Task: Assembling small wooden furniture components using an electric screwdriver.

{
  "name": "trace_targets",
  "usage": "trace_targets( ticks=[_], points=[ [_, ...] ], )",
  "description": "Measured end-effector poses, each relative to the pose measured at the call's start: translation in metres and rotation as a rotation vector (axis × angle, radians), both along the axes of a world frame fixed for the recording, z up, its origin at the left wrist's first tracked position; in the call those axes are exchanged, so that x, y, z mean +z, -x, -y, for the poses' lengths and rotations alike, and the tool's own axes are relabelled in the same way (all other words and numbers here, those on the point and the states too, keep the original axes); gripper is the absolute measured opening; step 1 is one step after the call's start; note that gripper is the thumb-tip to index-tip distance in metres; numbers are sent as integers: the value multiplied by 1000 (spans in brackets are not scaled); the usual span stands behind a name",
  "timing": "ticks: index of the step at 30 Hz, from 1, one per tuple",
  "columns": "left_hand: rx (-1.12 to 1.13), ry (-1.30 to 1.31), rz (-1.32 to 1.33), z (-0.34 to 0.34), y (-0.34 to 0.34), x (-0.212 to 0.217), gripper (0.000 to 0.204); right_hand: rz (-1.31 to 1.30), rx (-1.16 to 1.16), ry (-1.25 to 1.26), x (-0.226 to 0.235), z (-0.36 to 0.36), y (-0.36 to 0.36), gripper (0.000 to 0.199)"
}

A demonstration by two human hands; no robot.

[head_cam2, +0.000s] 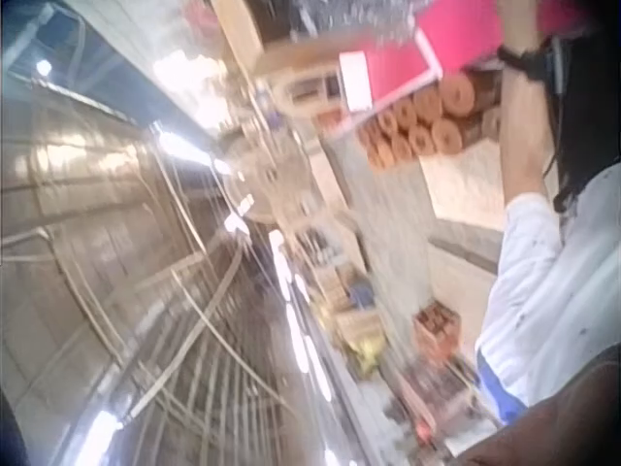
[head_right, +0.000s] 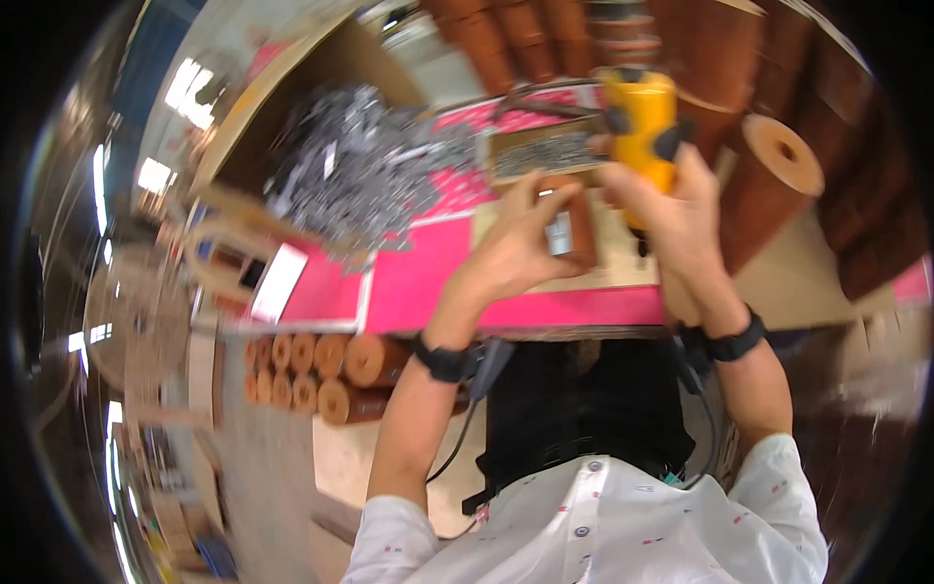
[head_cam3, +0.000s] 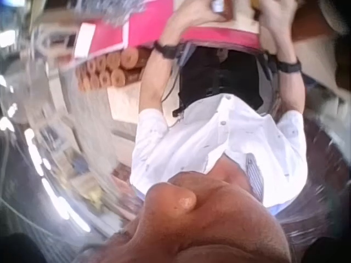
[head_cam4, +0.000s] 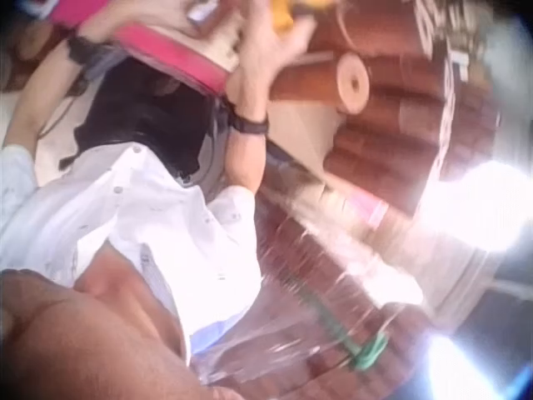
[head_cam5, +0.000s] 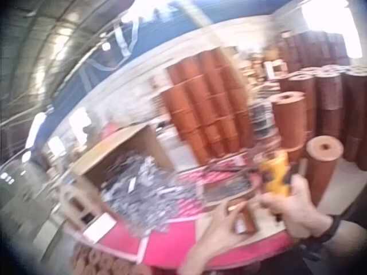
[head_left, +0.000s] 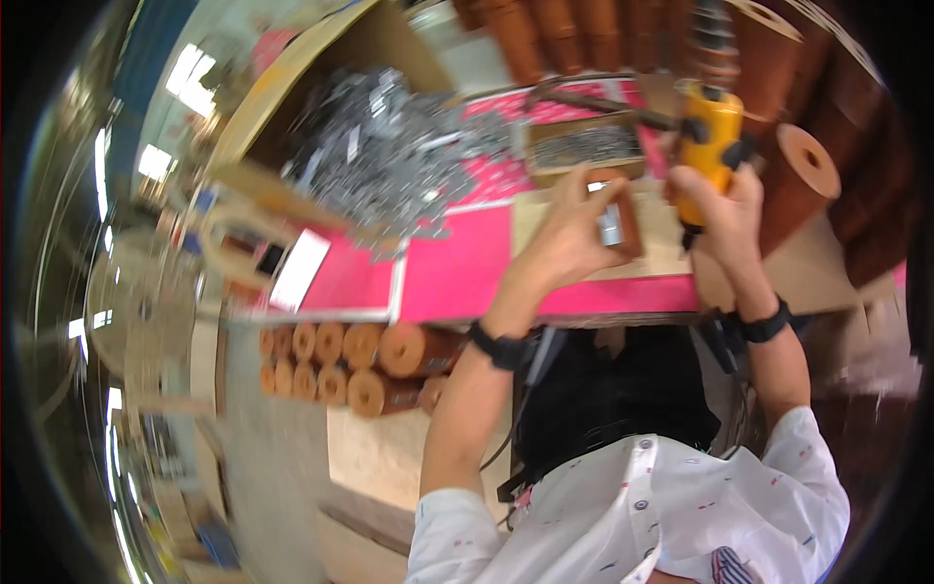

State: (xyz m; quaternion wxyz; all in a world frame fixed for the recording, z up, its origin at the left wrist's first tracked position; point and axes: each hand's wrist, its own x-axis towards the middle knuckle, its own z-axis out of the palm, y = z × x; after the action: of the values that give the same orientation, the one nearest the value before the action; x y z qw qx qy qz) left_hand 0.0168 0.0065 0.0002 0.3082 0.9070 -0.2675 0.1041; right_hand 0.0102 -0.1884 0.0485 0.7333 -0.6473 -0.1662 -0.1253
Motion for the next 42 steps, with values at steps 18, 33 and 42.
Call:
trace_targets(
  ticks=[18,33,42],
  points=[
    [828,1047,-545,-133,269,20,52,47,136,-33,-18,-7,-15,29],
    [1098,1372,-533,-139,289,-42,56,10,189,-45,-28,-5,-9,28],
    [1225,1156,-499,-128,284,-50,55,-37,96,39,-25,1,-9,25]
  ],
)
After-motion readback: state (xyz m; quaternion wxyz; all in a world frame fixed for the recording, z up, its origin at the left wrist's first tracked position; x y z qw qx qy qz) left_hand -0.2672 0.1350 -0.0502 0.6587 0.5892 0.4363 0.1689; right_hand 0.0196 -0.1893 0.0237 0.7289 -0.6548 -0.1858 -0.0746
